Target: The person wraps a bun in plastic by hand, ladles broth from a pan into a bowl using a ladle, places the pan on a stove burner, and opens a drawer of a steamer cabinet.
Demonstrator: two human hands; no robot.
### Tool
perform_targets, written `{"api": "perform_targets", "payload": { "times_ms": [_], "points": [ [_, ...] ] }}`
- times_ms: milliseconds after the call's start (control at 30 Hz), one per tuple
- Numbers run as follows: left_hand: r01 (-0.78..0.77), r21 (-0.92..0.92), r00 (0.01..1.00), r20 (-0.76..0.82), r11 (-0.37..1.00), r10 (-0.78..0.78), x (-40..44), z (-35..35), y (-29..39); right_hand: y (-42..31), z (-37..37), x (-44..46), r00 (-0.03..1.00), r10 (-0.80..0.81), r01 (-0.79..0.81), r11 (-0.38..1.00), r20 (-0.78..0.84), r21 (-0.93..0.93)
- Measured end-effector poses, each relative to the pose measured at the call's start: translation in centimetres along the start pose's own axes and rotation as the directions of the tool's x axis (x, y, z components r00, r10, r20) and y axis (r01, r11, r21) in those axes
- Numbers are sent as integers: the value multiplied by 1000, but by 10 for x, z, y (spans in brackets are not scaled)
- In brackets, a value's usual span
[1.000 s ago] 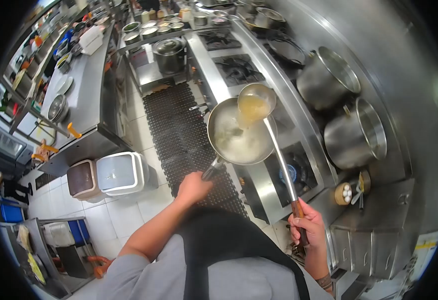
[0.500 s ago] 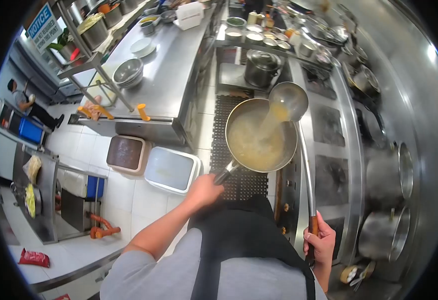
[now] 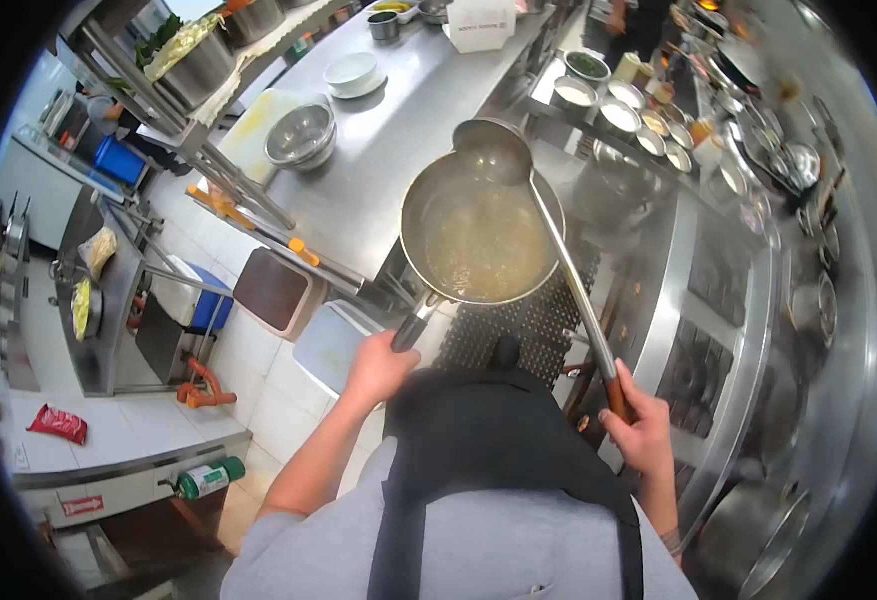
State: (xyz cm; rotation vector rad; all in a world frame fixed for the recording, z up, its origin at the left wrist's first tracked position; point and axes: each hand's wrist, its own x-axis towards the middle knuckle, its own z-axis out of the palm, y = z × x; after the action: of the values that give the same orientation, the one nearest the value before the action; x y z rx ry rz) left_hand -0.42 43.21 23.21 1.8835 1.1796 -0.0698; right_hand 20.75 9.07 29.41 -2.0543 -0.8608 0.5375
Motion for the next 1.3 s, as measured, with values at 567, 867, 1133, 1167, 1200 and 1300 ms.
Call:
{"api": "perform_targets", "payload": {
  "times_ms": [567,867,1133,1167,1200,1300],
  "points": [
    [115,-301,918,-333,947,-217,197,-44,120,-81,-87,456,826,-305,509,764,474,-396],
    [150,-418,834,-434,896,-342,270,-82,146,-154,-71,578,792,112,-59,993,601,-107],
    [194,-521,687,-533,831,-494,317,-90,154,-193,-43,681,477,236,-578,810,847,100],
    [194,-516,664,-557,834,-499,320,-91,161,-199,-40,696,449,229,-572,816,864,81],
    [195,-510,639,-582,838,-503,322,-92,167,-205,-37,713,371,243,-638,768,896,56],
    [240,-575,551,-582,782,-597,336,-83,183,-220,-26,766,133,210,-745,665,969,-42]
  ]
}}
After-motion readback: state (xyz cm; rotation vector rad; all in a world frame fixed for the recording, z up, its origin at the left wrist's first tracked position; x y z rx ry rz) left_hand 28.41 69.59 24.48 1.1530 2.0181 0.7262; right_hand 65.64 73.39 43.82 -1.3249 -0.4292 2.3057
